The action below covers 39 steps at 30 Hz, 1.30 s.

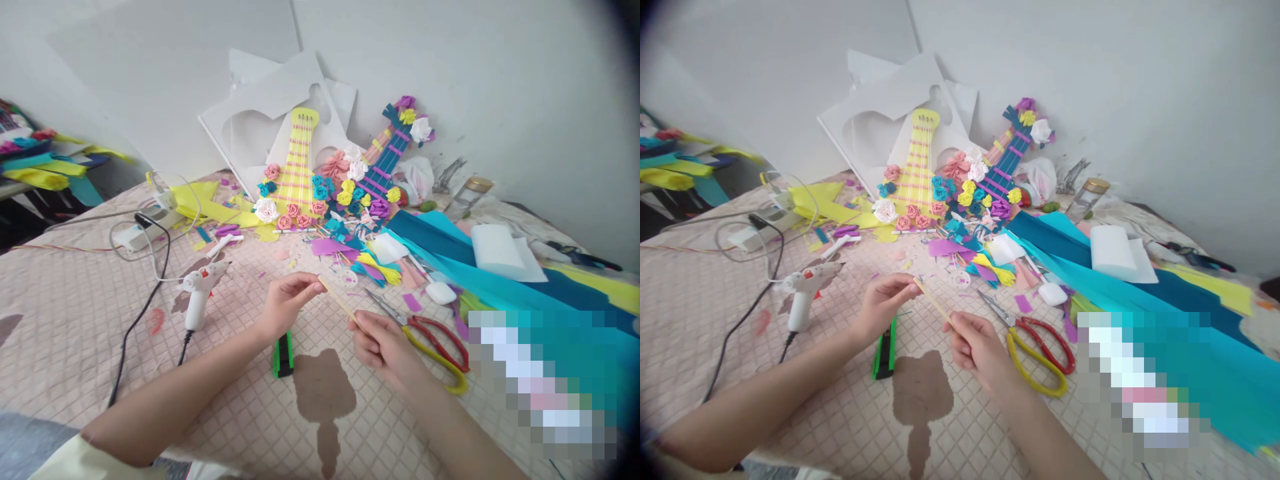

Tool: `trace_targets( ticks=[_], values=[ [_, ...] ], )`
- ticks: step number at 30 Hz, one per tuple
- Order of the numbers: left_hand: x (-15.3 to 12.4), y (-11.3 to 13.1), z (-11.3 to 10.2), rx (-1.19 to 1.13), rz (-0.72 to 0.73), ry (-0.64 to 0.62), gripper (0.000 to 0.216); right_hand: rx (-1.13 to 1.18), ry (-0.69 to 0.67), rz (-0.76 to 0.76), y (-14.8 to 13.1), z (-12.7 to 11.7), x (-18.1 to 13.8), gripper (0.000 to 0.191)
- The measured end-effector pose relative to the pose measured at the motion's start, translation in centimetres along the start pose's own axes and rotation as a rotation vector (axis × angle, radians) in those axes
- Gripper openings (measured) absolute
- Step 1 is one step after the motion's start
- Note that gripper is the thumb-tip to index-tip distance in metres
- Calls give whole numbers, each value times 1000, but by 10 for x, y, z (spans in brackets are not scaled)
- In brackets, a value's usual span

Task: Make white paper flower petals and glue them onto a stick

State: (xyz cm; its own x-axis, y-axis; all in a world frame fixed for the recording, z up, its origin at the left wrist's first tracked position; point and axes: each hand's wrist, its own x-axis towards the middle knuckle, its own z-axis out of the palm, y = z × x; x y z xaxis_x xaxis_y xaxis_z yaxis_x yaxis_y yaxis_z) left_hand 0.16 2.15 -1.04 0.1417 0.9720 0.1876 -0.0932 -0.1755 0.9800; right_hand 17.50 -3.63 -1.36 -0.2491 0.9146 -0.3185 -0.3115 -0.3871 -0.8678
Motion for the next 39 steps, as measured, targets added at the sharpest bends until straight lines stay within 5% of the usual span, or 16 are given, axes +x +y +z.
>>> trace_targets(
  ticks=[6, 16, 24, 28, 34, 39],
  values=[
    [8, -8, -8, 77, 43, -27, 21, 18, -127, 125, -6, -4, -1, 33],
    [21, 7, 5, 383, 131, -166, 47, 72, 14, -87, -24, -17, -6, 30],
    [158, 22, 72, 699, 258, -162, 16, -7, 135, -256, -38, -40, 0, 31],
    [189, 19, 81, 802, 237, -153, 20, -151, 239, -334, -37, -51, 8, 30],
    [162, 38, 64, 766, 351, -117, 5, -516, 355, -497, -19, -46, 15, 20],
    [69, 95, 44, 620, 449, -120, 18, -720, 311, -555, -4, -38, 21, 12]
  ],
)
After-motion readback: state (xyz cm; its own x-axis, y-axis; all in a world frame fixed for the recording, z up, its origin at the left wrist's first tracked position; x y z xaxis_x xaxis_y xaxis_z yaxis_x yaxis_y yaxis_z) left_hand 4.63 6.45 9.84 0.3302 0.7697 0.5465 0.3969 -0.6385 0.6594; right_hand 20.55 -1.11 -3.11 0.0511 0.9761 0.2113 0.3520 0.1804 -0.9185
